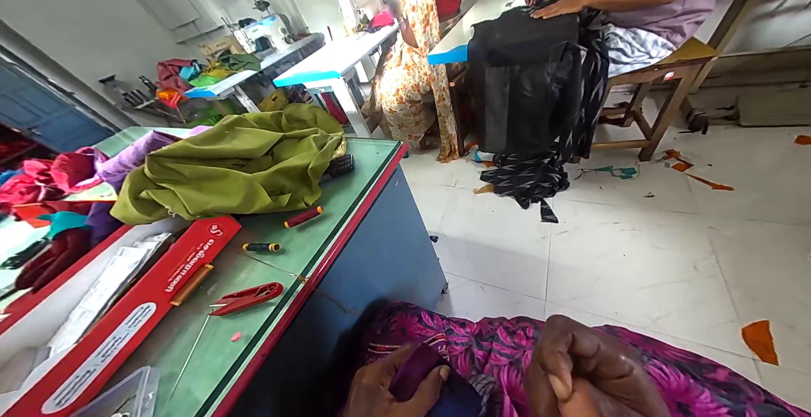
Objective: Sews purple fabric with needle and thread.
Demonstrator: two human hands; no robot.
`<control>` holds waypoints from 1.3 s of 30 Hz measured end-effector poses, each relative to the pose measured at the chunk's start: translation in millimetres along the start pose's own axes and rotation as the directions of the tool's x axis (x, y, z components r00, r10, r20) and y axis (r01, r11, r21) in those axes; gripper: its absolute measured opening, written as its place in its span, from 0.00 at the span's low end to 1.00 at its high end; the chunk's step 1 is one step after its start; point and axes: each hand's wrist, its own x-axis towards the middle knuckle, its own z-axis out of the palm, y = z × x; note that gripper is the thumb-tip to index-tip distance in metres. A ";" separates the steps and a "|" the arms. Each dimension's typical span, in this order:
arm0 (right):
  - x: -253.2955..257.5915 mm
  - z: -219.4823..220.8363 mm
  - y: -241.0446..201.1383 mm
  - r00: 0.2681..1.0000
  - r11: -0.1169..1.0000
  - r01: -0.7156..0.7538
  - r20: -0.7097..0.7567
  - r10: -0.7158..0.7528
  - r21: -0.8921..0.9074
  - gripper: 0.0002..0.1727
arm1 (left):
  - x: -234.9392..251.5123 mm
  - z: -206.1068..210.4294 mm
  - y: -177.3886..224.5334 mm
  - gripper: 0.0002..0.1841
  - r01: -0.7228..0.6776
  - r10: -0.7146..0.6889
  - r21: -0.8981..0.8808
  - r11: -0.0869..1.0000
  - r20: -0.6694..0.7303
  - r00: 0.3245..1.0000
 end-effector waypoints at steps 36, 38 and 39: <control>1.0 36.7 22.3 0.862 0.760 -0.504 -0.188 0.471 -0.410 0.08 | -12.8 -20.2 9.0 0.08 -0.168 0.162 -0.097 0.981 -0.060 0.985; 1.1 37.1 21.6 0.859 0.750 -0.509 -0.196 0.473 -0.422 0.08 | -12.7 -20.0 9.1 0.08 -0.189 0.184 -0.083 0.978 -0.062 0.981; 1.1 36.8 21.4 0.859 0.747 -0.509 -0.195 0.473 -0.427 0.08 | -12.6 -19.9 8.8 0.09 -0.201 0.196 -0.077 0.977 -0.063 0.979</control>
